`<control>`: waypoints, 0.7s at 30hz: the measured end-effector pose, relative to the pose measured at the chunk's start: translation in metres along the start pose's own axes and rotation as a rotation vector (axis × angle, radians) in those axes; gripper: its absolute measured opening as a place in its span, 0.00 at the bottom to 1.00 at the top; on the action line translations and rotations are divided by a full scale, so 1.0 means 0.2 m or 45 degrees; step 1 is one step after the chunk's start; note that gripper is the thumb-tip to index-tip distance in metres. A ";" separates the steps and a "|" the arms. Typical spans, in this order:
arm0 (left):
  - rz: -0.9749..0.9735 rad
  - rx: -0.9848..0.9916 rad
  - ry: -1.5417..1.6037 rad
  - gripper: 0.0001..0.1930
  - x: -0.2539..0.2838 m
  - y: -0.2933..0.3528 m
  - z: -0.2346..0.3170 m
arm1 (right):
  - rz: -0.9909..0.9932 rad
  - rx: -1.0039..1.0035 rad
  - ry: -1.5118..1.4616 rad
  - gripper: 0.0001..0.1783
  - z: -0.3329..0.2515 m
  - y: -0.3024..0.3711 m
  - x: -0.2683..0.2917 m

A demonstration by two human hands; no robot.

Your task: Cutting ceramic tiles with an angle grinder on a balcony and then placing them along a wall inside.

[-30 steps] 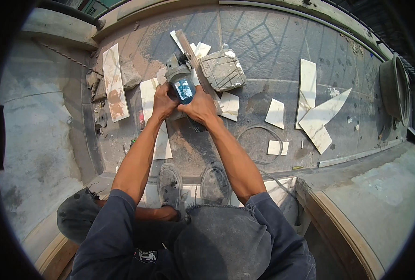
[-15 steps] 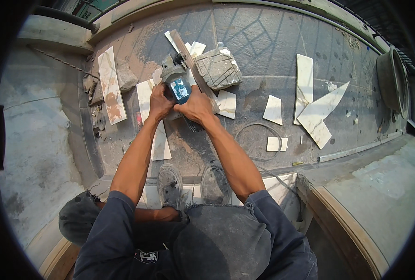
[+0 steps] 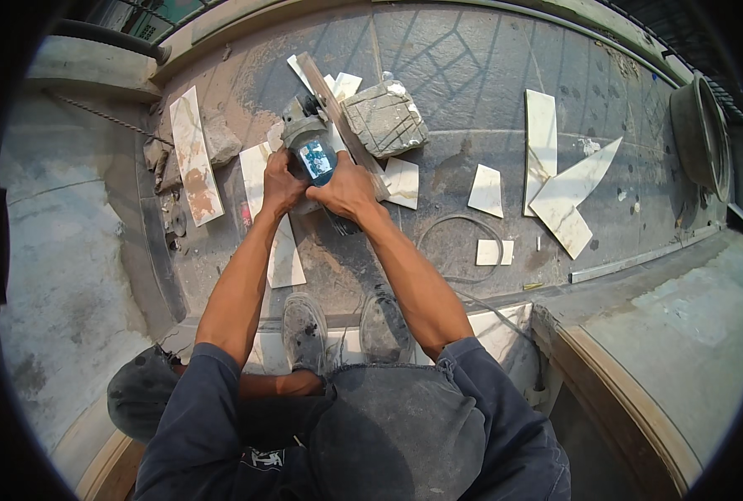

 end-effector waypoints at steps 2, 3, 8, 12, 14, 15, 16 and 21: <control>0.002 -0.009 -0.018 0.23 0.00 0.00 0.00 | 0.003 0.000 -0.005 0.41 0.00 0.00 0.00; -0.005 0.001 -0.017 0.23 0.00 0.00 0.00 | 0.005 0.003 -0.006 0.41 0.00 0.00 0.00; 0.018 -0.029 -0.005 0.25 -0.01 0.00 0.00 | 0.031 0.013 -0.010 0.41 0.00 0.01 0.01; 0.020 -0.039 -0.018 0.26 -0.02 0.00 -0.03 | 0.017 0.004 -0.002 0.42 -0.01 0.01 0.01; 0.024 -0.046 -0.018 0.27 -0.03 0.00 -0.04 | 0.014 -0.003 0.005 0.42 -0.01 0.00 0.01; 0.036 -0.038 -0.005 0.27 -0.02 0.00 -0.04 | 0.003 -0.009 0.009 0.43 -0.01 0.00 0.02; 0.049 -0.029 0.008 0.28 -0.02 0.00 -0.03 | -0.009 -0.013 0.012 0.43 0.00 0.00 0.02; 0.038 -0.016 -0.009 0.29 -0.02 0.00 -0.02 | -0.025 -0.034 0.010 0.44 -0.01 0.00 0.02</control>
Point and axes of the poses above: each hand's wrist, its own y-axis away from the middle knuckle, its own x-axis out of the back of the hand, z = x × y, the point moved 7 cm from there along -y, towards the middle knuckle, and after that the axes turned 3 degrees about -x, right-handed, at the moved point
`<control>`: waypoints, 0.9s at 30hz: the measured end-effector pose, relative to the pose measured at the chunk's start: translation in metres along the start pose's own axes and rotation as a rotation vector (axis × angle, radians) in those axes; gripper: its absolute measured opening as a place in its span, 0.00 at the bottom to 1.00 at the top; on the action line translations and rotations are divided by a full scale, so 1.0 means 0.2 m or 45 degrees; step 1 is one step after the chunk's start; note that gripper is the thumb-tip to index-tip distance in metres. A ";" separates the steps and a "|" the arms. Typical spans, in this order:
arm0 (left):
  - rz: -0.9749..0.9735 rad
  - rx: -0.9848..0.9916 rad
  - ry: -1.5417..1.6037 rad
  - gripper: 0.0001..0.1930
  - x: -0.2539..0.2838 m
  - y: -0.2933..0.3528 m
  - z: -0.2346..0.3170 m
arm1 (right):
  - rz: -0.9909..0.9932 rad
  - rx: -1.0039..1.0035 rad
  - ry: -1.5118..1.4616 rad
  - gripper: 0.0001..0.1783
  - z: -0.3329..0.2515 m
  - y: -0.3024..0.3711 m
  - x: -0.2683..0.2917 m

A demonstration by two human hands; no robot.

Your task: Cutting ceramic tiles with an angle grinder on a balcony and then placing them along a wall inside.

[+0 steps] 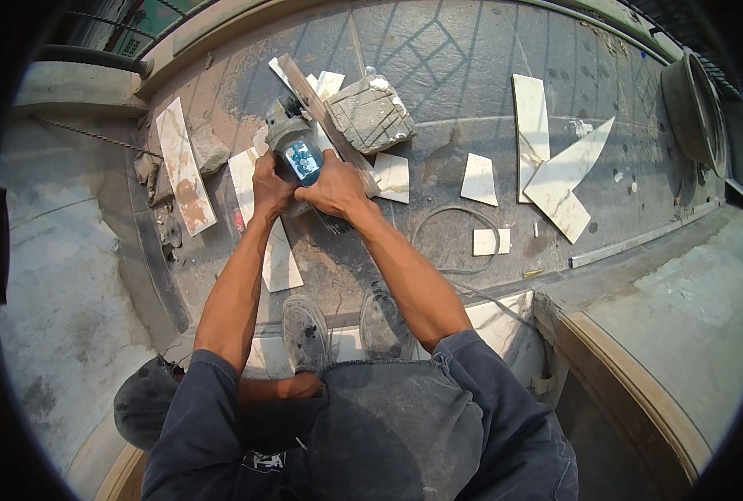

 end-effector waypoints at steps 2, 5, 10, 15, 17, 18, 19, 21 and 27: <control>-0.011 0.023 0.013 0.29 -0.01 0.00 0.01 | 0.010 -0.003 -0.003 0.45 0.01 0.00 0.00; 0.022 -0.012 0.004 0.27 0.00 0.00 0.02 | 0.003 -0.003 -0.016 0.45 0.02 0.00 0.00; 0.055 -0.076 -0.053 0.20 0.00 0.00 0.00 | -0.008 0.012 -0.017 0.45 0.01 -0.01 -0.01; 0.051 -0.062 -0.050 0.18 0.00 0.00 0.01 | -0.015 -0.004 -0.007 0.46 0.01 0.00 -0.01; 0.028 -0.056 -0.066 0.17 0.00 0.00 0.01 | -0.013 -0.008 0.004 0.46 0.01 0.00 -0.01; 0.031 -0.054 -0.069 0.17 0.00 0.00 0.01 | -0.014 -0.008 0.013 0.46 0.01 0.00 -0.01; 0.035 -0.052 -0.071 0.17 0.00 0.00 0.01 | -0.015 -0.009 0.021 0.46 0.01 0.00 -0.01; 0.041 -0.062 -0.078 0.16 0.00 0.00 0.00 | -0.018 -0.014 0.009 0.46 0.01 0.00 -0.02; 0.044 -0.069 -0.058 0.16 0.01 0.00 0.04 | -0.022 -0.027 -0.004 0.46 0.01 0.00 -0.01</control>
Point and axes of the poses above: each hand's wrist, its own y-axis away from the middle knuckle, its own x-axis out of the back of the hand, z = x × y, the point moved 7 cm from there along -y, towards the middle knuckle, and after that the axes turned 3 degrees about -x, right-handed, at the moved point
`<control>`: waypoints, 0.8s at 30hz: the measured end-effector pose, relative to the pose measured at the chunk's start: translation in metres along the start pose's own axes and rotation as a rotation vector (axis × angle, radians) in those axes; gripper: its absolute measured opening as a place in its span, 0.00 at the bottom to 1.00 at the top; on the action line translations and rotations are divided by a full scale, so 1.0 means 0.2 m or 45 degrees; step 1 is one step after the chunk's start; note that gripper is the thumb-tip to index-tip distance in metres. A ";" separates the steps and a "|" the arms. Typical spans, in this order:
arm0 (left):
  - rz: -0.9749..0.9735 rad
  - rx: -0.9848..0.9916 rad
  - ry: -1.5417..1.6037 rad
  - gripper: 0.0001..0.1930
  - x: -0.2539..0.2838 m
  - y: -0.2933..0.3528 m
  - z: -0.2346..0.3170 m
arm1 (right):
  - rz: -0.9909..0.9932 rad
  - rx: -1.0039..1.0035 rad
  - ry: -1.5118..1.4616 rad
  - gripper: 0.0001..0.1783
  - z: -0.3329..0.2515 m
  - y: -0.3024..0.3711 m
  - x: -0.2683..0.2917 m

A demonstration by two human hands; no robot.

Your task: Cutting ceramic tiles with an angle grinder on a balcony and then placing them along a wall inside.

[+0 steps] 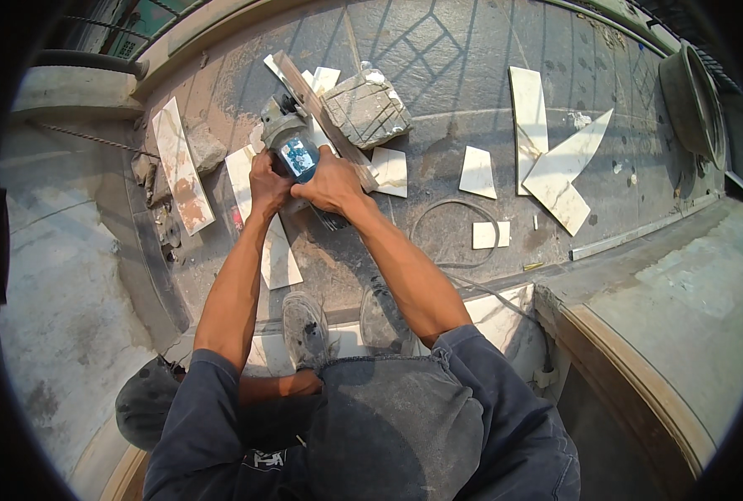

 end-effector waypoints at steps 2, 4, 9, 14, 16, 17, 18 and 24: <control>-0.007 0.018 0.003 0.16 0.00 0.01 -0.02 | -0.008 -0.004 0.005 0.46 0.00 0.00 -0.01; -0.001 0.004 -0.022 0.16 0.00 0.00 -0.01 | -0.003 0.007 -0.004 0.46 0.00 0.00 -0.01; 0.001 0.000 -0.002 0.17 0.00 0.00 -0.01 | -0.004 0.009 -0.014 0.46 0.00 0.00 0.00; -0.011 0.003 -0.006 0.18 0.00 0.00 -0.01 | -0.009 0.004 0.002 0.46 0.00 0.00 0.00; -0.009 0.006 -0.008 0.17 0.00 0.00 -0.02 | -0.012 0.006 -0.001 0.46 -0.01 0.00 -0.01; -0.010 0.007 -0.010 0.17 0.01 0.00 -0.02 | -0.014 0.006 -0.003 0.46 -0.01 0.00 -0.01; -0.015 0.009 0.001 0.17 0.00 0.00 -0.02 | -0.006 0.012 -0.002 0.46 -0.01 0.00 -0.01; -0.026 0.023 -0.002 0.17 0.00 0.00 -0.02 | -0.016 -0.002 -0.005 0.46 -0.01 0.01 0.00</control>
Point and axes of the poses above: each hand's wrist, its own y-axis away from the middle knuckle, its own x-axis out of the back of the hand, z = x × y, the point moved 7 cm from there along -y, towards the middle knuckle, and after that the axes turned 3 degrees about -x, right-handed, at the moved point
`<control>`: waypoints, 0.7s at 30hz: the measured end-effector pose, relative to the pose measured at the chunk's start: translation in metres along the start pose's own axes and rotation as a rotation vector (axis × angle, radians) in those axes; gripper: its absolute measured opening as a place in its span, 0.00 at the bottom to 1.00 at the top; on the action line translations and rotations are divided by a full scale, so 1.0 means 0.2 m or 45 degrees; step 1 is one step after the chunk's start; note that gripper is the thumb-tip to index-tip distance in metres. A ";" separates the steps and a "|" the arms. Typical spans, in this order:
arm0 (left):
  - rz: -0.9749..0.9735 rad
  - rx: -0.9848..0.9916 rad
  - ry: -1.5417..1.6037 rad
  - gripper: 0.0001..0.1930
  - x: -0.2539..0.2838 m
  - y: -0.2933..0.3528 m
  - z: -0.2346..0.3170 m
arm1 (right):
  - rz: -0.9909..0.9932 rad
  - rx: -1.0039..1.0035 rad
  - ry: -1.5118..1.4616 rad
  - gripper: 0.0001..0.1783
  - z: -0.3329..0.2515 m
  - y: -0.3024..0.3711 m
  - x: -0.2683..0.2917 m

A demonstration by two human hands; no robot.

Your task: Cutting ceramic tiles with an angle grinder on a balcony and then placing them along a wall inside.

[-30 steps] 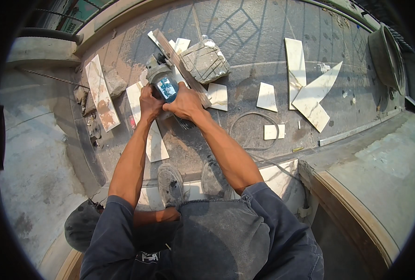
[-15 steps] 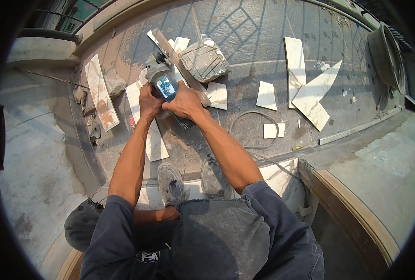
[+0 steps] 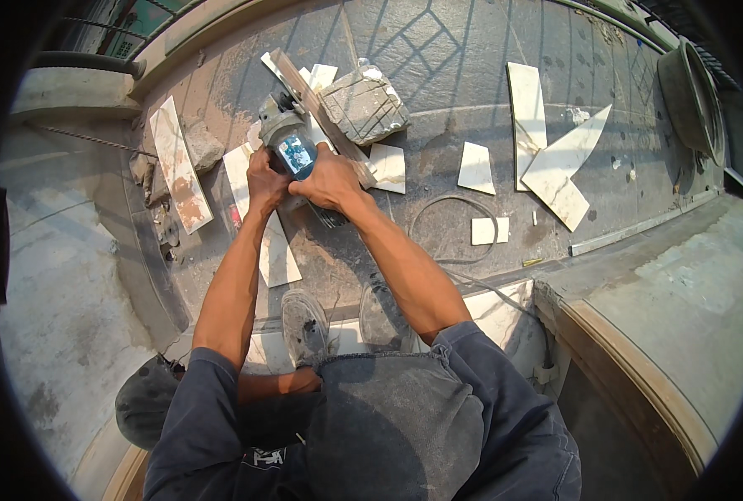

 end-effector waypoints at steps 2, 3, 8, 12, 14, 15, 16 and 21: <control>0.006 -0.001 0.011 0.17 0.00 0.00 0.01 | -0.005 -0.002 0.000 0.46 0.00 0.00 0.00; 0.010 0.002 0.030 0.17 0.00 0.00 0.01 | 0.003 0.002 -0.005 0.46 0.00 0.00 0.00; 0.000 0.008 0.032 0.17 0.00 -0.01 -0.01 | 0.010 0.003 -0.011 0.47 0.00 0.00 0.00; 0.025 -0.013 0.022 0.18 0.00 -0.01 -0.01 | 0.012 0.014 0.022 0.46 0.01 0.00 0.00; 0.035 -0.016 0.012 0.18 0.00 -0.01 0.00 | 0.009 0.011 0.023 0.46 0.01 0.00 0.00; 0.025 -0.008 0.004 0.18 0.00 -0.01 -0.01 | 0.012 0.014 0.023 0.46 0.00 0.00 0.00; 0.015 0.000 -0.004 0.19 0.00 -0.01 -0.01 | 0.015 0.018 0.024 0.46 0.00 0.01 0.00; -0.014 0.029 -0.002 0.18 0.01 -0.01 0.02 | 0.017 0.010 0.014 0.45 0.02 0.01 -0.01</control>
Point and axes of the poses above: each hand's wrist, its own y-axis away from the middle knuckle, its own x-axis out of the back of the hand, z = x × y, the point moved 7 cm from there along -y, towards the middle knuckle, and after that the axes turned 3 degrees about -x, right-handed, at the moved point
